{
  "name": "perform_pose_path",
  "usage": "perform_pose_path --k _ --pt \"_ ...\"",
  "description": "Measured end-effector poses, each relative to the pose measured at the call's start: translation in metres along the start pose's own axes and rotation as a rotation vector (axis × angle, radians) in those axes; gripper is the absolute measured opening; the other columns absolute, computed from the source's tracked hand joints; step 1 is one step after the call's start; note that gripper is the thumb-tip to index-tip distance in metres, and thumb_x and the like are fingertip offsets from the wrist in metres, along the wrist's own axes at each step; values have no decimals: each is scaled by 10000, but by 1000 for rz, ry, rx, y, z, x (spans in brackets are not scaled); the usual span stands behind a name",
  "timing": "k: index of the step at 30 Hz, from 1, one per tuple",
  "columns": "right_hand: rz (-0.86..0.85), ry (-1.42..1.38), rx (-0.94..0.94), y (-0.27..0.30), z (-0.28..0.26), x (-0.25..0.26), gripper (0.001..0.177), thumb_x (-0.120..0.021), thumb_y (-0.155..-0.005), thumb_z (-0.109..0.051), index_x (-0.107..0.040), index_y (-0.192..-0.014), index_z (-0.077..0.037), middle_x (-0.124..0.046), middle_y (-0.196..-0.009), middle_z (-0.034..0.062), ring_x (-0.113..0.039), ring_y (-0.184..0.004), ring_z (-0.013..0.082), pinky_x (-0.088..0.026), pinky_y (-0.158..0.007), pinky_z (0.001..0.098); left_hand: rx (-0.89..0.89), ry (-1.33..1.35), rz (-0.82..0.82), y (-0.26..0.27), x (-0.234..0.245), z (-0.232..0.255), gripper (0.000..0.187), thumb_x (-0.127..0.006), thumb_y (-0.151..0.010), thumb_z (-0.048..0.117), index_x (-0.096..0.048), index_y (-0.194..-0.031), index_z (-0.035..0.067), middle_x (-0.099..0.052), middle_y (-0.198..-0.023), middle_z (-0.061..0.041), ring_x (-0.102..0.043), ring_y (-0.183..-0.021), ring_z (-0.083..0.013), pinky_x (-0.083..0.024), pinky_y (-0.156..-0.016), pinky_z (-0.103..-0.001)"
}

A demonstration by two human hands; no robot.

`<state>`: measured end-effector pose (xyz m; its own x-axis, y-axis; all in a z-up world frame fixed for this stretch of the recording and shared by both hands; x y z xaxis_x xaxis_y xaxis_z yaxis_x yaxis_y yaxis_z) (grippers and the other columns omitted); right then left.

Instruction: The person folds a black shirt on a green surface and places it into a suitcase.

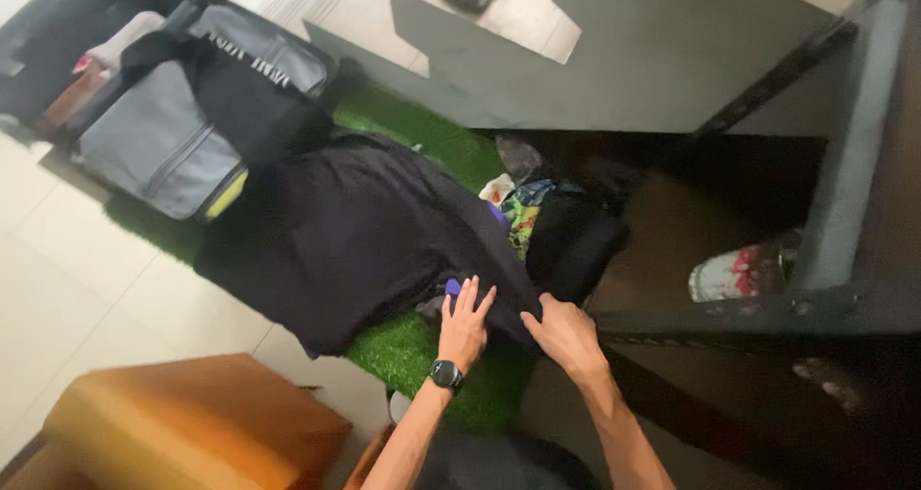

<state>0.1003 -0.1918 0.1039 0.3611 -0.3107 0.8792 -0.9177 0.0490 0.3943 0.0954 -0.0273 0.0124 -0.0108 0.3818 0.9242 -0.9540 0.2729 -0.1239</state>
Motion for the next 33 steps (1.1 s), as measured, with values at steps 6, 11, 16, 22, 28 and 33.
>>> perform_pose_path --k 6,11,16,22,28,33 --pt "121 -399 499 21 -55 37 470 -741 -871 -330 -639 -1115 59 -702 -999 267 -682 -974 439 -559 -753 462 417 473 293 39 30 -4 350 -524 -1025 169 -551 -1369 112 -569 -1326 -146 -537 -1271 -330 -447 -1075 -504" --pt "3 -535 277 16 -54 39 406 -739 -891 -345 -693 -1062 20 -750 -844 223 -693 -807 369 -543 -676 405 872 1509 95 62 -46 20 302 -529 -1061 368 -524 -1178 89 -593 -1107 -109 -647 -1001 -241 -525 -870 -397" --pt "323 -274 469 33 -68 69 342 -749 -880 -351 -776 -1066 -66 -777 -910 159 -732 -755 271 -546 -671 368 872 1881 -44 59 -91 41 217 -528 -1017 310 -581 -1114 124 -662 -1059 -50 -698 -959 -173 -529 -782 -328" --pt "84 -450 445 23 -64 55 445 -735 -873 -352 -692 -1136 5 -746 -868 205 -744 -772 317 -557 -683 392 779 1775 450 59 -87 0 168 -519 -1068 222 -550 -1137 73 -582 -1091 -55 -561 -1021 -204 -505 -869 -371" --pt "-81 -118 336 10 -44 26 448 -745 -898 -396 -690 -1012 33 -705 -881 204 -663 -772 276 -517 -698 392 851 1374 615 73 -10 -8 352 -426 -1055 319 -498 -1274 52 -560 -1263 -5 -494 -1214 -163 -357 -1052 -314" --pt "-93 -429 348 13 -34 28 484 -646 -1043 -391 -573 -1015 86 -614 -842 275 -618 -752 424 -521 -664 440 909 1438 387 71 -10 14 437 -575 -1004 393 -532 -1249 33 -634 -1107 -42 -565 -1074 -190 -448 -979 -355"
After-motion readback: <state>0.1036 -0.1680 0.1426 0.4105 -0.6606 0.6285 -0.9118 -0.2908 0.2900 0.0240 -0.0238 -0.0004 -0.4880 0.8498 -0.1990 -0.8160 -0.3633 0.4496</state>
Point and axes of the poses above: each hand's wrist, its own y-axis away from the middle knuckle, its own x-axis out of the back of the hand, z = x × y, the point moved 10 cm from there along -y, towards the middle knuckle
